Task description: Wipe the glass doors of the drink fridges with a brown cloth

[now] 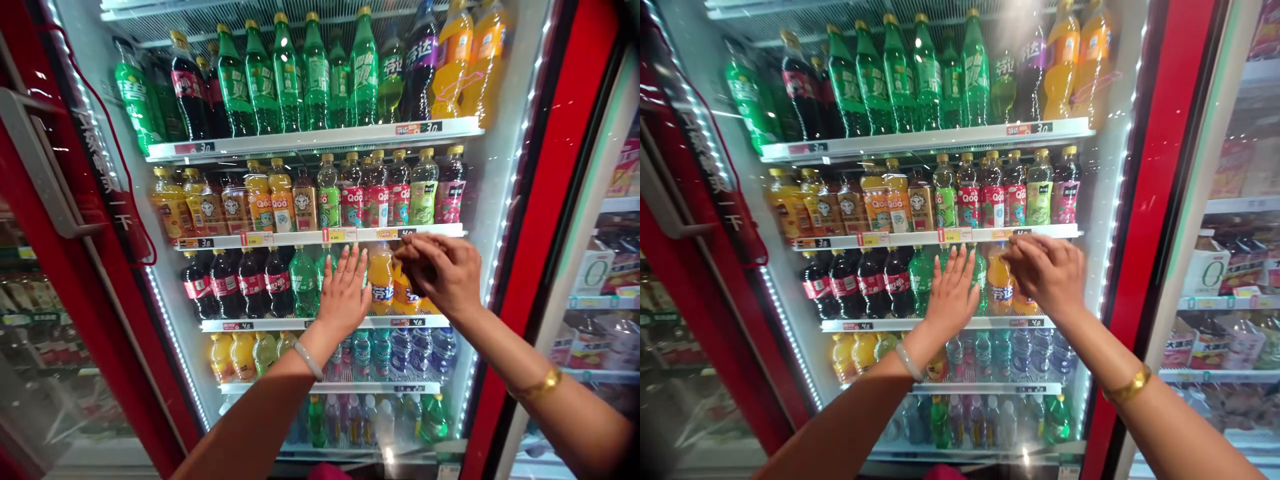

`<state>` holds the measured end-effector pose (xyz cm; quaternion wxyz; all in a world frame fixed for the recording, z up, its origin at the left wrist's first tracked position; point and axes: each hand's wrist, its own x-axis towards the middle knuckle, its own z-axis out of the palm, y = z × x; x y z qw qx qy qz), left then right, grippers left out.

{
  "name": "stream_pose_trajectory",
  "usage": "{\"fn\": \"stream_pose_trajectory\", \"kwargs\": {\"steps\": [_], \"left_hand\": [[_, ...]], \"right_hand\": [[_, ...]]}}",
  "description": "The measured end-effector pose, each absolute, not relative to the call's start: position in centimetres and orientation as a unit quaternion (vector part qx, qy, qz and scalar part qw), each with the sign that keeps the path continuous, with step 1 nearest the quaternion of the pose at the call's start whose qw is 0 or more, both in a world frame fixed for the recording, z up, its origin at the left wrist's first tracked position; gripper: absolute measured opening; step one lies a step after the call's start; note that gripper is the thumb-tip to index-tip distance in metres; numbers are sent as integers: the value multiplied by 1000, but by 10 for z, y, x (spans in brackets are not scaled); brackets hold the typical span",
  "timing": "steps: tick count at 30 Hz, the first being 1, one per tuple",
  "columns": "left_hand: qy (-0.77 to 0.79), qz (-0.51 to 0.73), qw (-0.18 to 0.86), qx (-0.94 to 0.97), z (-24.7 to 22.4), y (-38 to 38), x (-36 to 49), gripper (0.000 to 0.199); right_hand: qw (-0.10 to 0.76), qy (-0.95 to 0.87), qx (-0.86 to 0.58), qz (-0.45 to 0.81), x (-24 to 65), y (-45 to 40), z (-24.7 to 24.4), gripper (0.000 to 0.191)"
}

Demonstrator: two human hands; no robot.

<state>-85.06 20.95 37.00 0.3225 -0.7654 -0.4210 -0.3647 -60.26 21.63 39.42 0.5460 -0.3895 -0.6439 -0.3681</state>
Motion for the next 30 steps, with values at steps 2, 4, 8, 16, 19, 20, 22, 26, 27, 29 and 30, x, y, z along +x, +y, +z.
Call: {"fn": "stream_pose_trajectory", "kwargs": {"steps": [2,4,8,16,19,20,22,26,27,29,30], "left_hand": [[-425,-379,335,-750,386,214,-857,78],[-433,-390,351,-733,395,219,-866,78],[-433,-389,389,-714,388,229,-890,79],[-394,-385,425,-718,364,242,-903,81],[-392,-390,413,-724,364,244,-903,80],[-391,-392,412,-724,364,245,-903,78],[-384,-398,415,-722,364,246,-904,75],[-369,-399,414,-730,365,244,-906,68],[-365,-396,412,-735,365,243,-906,66],[-360,-394,410,-740,366,242,-906,63],[-359,-396,409,-739,366,242,-906,63]], "right_hand": [[559,-636,-357,-395,-625,222,426,50],[563,-651,-308,-405,-651,226,439,52],[516,-690,-240,-447,-681,224,406,42],[441,-725,-254,-464,-663,220,409,28],[548,-654,-311,-419,-693,229,438,30],[558,-643,-315,-419,-704,231,439,30],[546,-642,-308,-442,-721,233,427,30],[495,-671,-255,-490,-714,230,388,33],[484,-679,-243,-495,-705,230,385,32],[453,-697,-241,-501,-690,230,395,31],[444,-699,-253,-500,-686,231,406,30]]}}
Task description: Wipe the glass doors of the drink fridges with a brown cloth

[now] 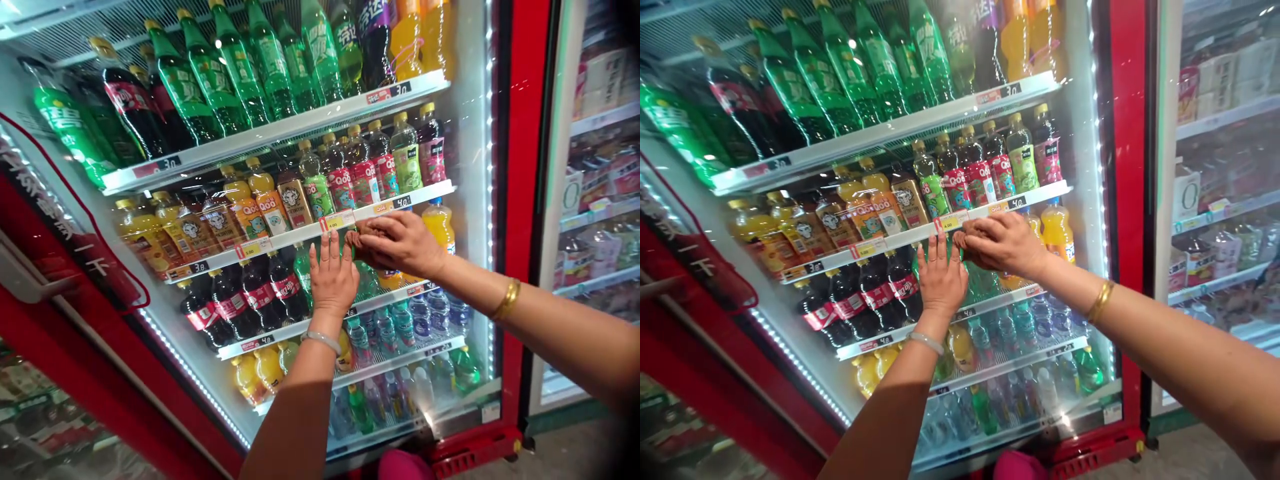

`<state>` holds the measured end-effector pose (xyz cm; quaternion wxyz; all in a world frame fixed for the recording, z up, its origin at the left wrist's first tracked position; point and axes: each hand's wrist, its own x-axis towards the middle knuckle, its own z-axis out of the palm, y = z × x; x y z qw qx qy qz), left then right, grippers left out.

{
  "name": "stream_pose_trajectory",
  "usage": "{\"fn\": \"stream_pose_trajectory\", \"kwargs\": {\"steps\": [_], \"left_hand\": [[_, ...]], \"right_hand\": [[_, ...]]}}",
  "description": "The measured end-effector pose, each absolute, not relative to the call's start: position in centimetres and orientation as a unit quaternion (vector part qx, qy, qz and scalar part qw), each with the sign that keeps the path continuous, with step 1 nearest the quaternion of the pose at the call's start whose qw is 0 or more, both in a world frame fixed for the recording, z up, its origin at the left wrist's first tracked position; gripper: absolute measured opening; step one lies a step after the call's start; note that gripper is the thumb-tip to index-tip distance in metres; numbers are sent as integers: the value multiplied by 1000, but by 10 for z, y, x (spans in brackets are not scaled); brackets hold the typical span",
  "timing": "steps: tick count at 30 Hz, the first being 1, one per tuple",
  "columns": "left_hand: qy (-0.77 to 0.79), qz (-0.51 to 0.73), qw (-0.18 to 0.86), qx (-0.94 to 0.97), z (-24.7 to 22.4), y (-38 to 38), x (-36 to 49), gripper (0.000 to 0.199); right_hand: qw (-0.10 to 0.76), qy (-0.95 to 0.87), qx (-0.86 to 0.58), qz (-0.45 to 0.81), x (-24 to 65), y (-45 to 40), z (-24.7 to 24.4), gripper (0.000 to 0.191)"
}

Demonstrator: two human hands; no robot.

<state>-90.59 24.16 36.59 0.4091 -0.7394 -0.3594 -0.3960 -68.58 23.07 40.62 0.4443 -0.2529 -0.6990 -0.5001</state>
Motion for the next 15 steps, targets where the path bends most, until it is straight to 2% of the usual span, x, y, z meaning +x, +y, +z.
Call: {"fn": "stream_pose_trajectory", "kwargs": {"steps": [4,7,11,15], "left_hand": [[-369,-413,387,-737,363,244,-903,76],[-388,-426,384,-722,363,242,-905,84],[-368,-371,408,-748,379,232,-931,81],[-306,-313,452,-777,401,229,-968,75]], "right_hand": [[522,-640,-322,-463,-703,236,445,32],[552,-607,-321,-472,-726,233,436,31],[444,-681,-231,-534,-718,221,402,22],[328,-744,-160,-560,-699,219,418,20]]}}
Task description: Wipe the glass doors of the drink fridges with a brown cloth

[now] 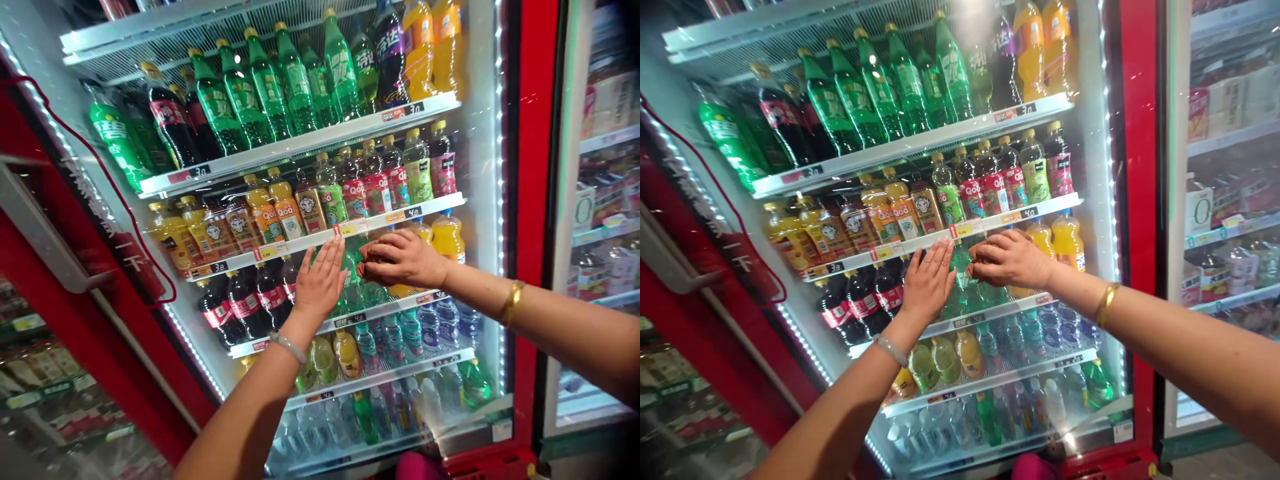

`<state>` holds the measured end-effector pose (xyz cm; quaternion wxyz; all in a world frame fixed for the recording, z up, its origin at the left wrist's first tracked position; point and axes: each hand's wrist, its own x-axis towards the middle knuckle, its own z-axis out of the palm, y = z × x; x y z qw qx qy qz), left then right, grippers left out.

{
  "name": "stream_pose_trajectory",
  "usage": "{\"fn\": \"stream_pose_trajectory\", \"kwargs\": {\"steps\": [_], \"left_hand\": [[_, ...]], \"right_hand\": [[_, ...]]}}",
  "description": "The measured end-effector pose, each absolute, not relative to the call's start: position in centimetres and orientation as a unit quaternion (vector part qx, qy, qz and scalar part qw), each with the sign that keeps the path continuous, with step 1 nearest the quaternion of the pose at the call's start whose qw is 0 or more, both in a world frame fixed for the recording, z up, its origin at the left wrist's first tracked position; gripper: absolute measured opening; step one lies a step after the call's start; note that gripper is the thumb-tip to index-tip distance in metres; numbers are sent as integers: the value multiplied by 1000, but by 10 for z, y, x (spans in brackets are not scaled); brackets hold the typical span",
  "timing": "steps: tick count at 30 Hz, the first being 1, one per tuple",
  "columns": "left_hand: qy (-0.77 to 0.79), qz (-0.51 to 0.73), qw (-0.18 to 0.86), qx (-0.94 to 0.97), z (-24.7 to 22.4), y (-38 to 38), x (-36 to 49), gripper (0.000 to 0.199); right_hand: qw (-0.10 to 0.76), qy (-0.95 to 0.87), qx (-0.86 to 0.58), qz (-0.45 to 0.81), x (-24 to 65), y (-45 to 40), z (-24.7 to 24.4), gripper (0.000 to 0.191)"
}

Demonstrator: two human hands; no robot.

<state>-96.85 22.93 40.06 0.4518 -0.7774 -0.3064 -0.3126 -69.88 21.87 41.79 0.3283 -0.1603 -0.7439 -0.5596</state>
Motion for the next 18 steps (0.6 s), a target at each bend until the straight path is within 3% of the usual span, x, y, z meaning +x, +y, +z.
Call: {"fn": "stream_pose_trajectory", "kwargs": {"steps": [2,4,7,11,15,18], "left_hand": [[-297,-325,473,-763,404,235,-980,76],[-317,-363,473,-737,401,242,-983,78],[-372,-436,435,-695,393,249,-981,77],[-385,-462,403,-690,389,249,-979,65],[-384,-458,392,-700,389,247,-980,68],[-385,-467,372,-704,389,248,-979,68]], "right_hand": [[354,-732,-193,-549,-710,223,439,22],[438,-692,-247,-518,-737,229,452,26],[506,-654,-275,-491,-780,232,443,29],[425,-710,-180,-532,-789,226,414,26],[291,-780,-92,-546,-758,228,439,24],[346,-753,-166,-535,-763,236,472,28]]}}
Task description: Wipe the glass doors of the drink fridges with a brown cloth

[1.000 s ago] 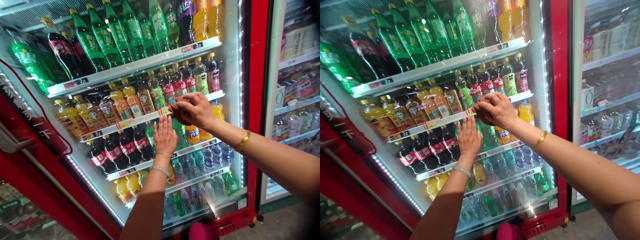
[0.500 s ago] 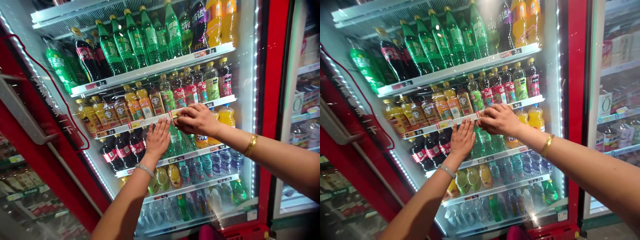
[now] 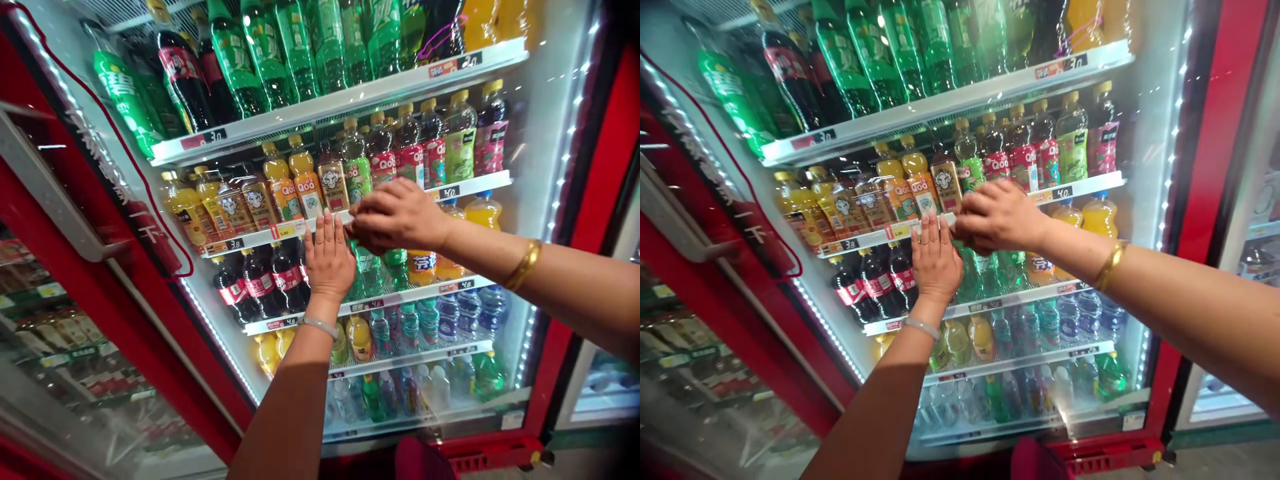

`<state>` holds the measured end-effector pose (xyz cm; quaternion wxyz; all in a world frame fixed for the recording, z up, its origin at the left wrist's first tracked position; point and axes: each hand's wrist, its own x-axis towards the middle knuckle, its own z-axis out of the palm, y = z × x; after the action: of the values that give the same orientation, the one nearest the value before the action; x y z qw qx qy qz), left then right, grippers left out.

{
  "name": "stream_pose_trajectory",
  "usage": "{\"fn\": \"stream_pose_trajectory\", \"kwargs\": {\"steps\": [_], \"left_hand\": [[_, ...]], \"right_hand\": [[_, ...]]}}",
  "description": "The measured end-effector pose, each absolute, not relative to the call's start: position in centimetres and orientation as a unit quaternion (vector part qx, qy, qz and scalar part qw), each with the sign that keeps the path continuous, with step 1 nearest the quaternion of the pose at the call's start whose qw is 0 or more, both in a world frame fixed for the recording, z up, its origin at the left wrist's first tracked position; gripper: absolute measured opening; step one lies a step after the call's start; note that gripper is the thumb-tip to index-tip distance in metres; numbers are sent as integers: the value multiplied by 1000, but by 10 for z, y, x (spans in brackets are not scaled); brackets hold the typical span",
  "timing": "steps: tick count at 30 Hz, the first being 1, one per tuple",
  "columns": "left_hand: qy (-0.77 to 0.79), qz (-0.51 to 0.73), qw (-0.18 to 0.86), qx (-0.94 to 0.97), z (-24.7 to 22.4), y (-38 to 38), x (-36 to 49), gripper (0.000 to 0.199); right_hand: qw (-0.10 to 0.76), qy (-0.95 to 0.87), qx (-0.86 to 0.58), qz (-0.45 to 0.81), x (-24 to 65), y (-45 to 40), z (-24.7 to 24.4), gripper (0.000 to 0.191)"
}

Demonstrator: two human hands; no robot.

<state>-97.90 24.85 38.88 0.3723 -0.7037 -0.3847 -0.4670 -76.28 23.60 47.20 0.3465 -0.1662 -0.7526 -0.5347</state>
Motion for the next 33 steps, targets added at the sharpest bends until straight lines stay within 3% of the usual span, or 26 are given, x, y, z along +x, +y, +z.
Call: {"fn": "stream_pose_trajectory", "kwargs": {"steps": [4,8,11,17,23,27,31,33], "left_hand": [[-370,-481,372,-702,388,249,-978,60],[-349,-499,389,-691,390,244,-981,61],[-309,-511,382,-705,390,241,-985,68],[-239,-572,384,-684,386,245,-995,75],[-213,-534,386,-721,390,245,-999,80],[-246,-523,395,-714,392,242,-996,79],[-278,-484,414,-719,394,235,-993,71],[-288,-466,419,-724,397,229,-994,65]], "right_hand": [[497,-663,-266,-493,-802,237,464,33],[459,-680,-213,-529,-808,232,427,32],[443,-708,-229,-501,-801,232,425,38],[582,-668,-328,-327,-852,229,434,54],[486,-798,-243,-260,-835,209,403,89],[382,-871,-197,-237,-791,195,423,80],[457,-781,-277,-323,-781,213,465,59],[473,-730,-325,-370,-787,229,476,58]]}}
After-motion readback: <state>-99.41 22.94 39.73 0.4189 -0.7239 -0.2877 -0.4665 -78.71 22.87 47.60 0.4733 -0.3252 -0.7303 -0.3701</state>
